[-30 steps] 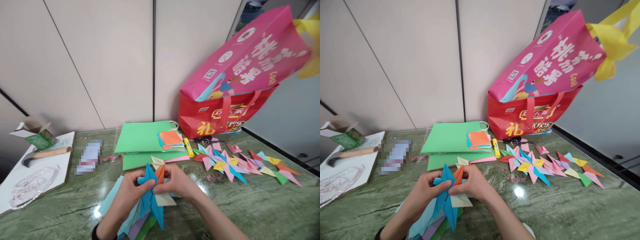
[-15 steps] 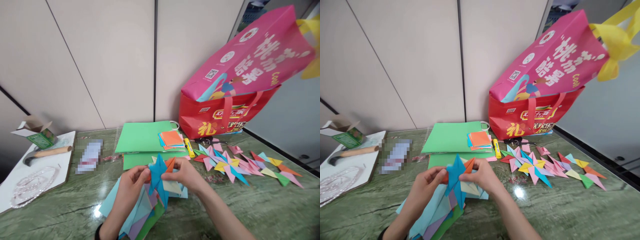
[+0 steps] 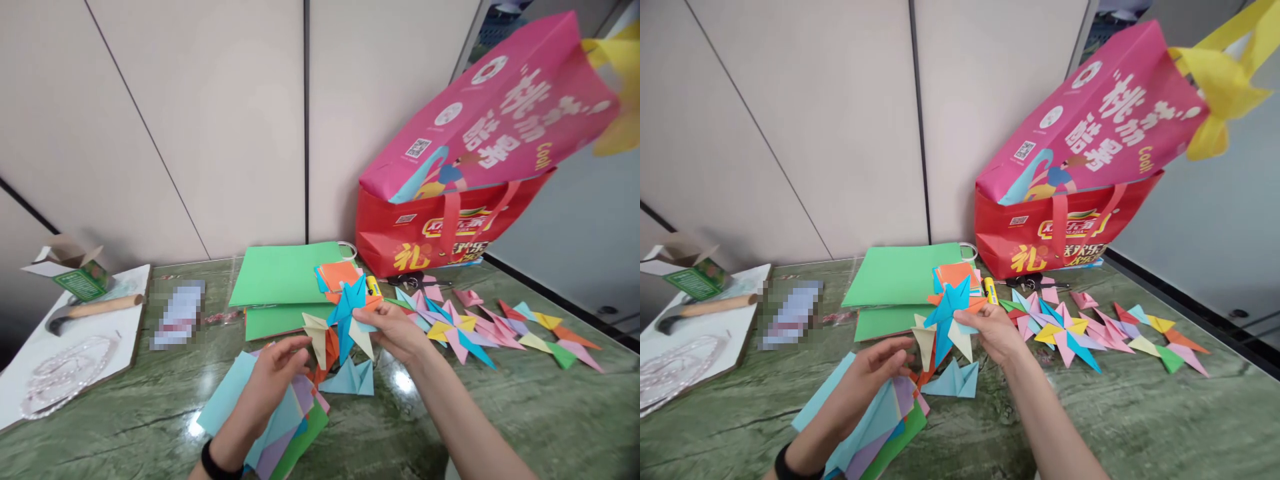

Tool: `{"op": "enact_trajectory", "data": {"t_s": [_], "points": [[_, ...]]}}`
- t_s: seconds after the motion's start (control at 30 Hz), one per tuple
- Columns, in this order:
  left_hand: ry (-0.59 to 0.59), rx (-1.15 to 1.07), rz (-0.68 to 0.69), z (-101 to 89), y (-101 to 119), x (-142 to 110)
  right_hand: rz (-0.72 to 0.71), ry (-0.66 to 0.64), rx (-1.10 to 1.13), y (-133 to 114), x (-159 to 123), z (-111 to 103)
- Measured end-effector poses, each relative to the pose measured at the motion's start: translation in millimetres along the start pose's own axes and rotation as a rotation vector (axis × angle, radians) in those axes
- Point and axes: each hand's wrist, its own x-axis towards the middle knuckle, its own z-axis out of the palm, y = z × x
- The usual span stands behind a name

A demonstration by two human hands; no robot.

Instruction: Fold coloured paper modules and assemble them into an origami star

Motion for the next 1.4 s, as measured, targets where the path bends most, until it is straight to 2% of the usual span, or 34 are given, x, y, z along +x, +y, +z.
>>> {"op": "enact_trajectory", "data": {"t_s": [0.1,0.4,0.5,0.67,0.8,0.93,1.17,1.3,1.4], "points": [[-0.082,-0.033,-0.016,5.2,-4.1,0.5,0.019,-0.038,0.014,3.9,-1.4,7.1],[-0.199,-0.070,0.027,11.4,-3.4,1.2,0.047,-0.098,0.002,10.9,-3.1,17.6],[-0.127,-0.070,0.033,10.7,-0.3,1.1,0.049,-0.111,0.012,13.4,-1.2,17.7],[0.125,-0.045,0.031,6.8,4.9,1.1,0.038,-0.146,0.101,11.5,-1.5,16.6],[0.185,-0.056,-0.019,6.1,3.6,1.8,0.028,-0.193,0.130,9.1,-5.0,20.3],[0.159,-0.074,0.004,8.1,0.5,2.2,0.036,-0.243,0.115,9.3,-9.0,26.5],[0.033,-0.117,0.064,8.8,-1.8,1.0,0.090,-0.278,0.098,16.1,-13.5,36.5],[-0.034,-0.158,0.084,6.7,6.2,-4.3,0.094,-0.317,0.077,18.4,-14.8,39.2],[-0.135,-0.172,0.071,6.6,16.8,-9.3,0.096,-0.315,0.069,18.2,-15.0,39.0]]}}
